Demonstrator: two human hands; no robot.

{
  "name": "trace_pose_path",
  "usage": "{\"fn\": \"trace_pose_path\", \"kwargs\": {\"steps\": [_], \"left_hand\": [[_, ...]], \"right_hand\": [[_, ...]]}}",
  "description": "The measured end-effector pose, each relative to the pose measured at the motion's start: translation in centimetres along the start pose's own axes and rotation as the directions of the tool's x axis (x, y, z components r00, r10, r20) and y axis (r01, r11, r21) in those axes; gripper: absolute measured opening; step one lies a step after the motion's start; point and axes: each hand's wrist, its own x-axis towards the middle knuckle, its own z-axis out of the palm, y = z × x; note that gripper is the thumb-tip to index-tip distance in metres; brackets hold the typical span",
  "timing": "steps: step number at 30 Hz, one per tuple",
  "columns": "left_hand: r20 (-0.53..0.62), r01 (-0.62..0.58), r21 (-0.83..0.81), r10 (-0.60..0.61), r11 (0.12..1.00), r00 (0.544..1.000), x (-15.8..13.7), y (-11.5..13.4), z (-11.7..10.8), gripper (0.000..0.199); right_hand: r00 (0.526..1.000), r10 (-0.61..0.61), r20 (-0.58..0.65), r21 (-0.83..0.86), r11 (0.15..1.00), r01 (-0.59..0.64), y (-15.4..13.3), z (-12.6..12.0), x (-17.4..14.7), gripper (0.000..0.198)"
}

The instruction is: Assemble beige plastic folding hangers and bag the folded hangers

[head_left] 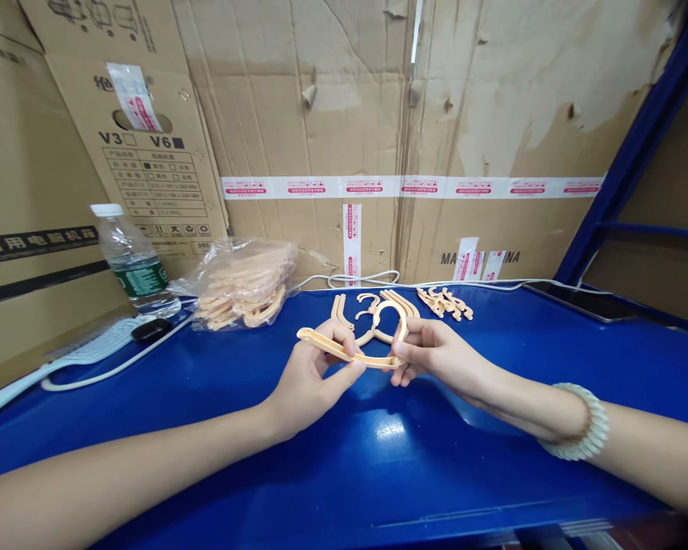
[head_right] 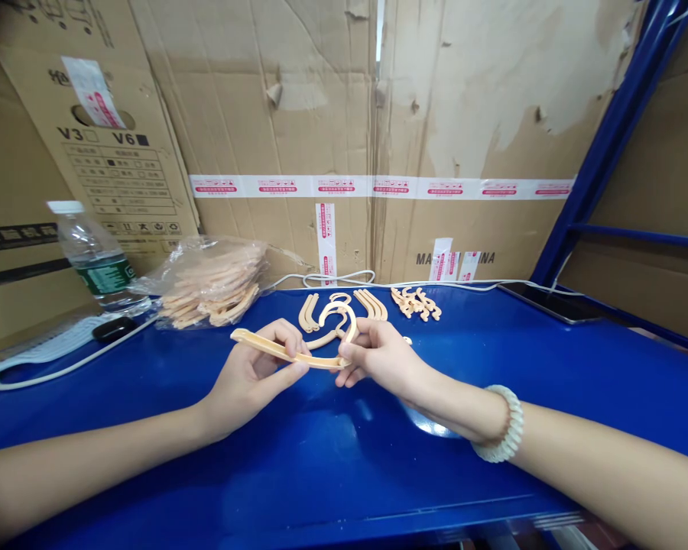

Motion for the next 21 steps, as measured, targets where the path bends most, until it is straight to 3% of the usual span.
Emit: {"fn": "trace_pose_path", "kwargs": {"steps": [10,13,18,21], "left_hand": [[0.037,0.099,-0.099,-0.096,0.990,0.995,0.01,0.32,0.33,0.018],[-0.008,0.108,-0.115,-0.109,0.988,0.994,0.16,0.36,0.32,0.019],[-0.103,0.154,-0.098,-0.164,0.983,0.981,0.45,-0.10,0.30,0.021],[-0.047,0.212,-0.153,-0.221,0.965,0.974,0.50,-0.36,0.46,0.031]], "right_hand": [[0.996,-0.077,-0.034,-0.055,0.996,0.075,0.15,0.32,-0.13,0.033],[0.998,-0.068,-0.018,-0.059,0.996,0.067,0.23,0.45,-0.17,0.032],[0.985,-0.166,-0.045,-0.159,0.975,0.157,0.22,0.59,-0.18,0.029],[0.990,-0.130,-0.049,-0.135,0.983,0.123,0.24,0.55,-0.21,0.031]]}}
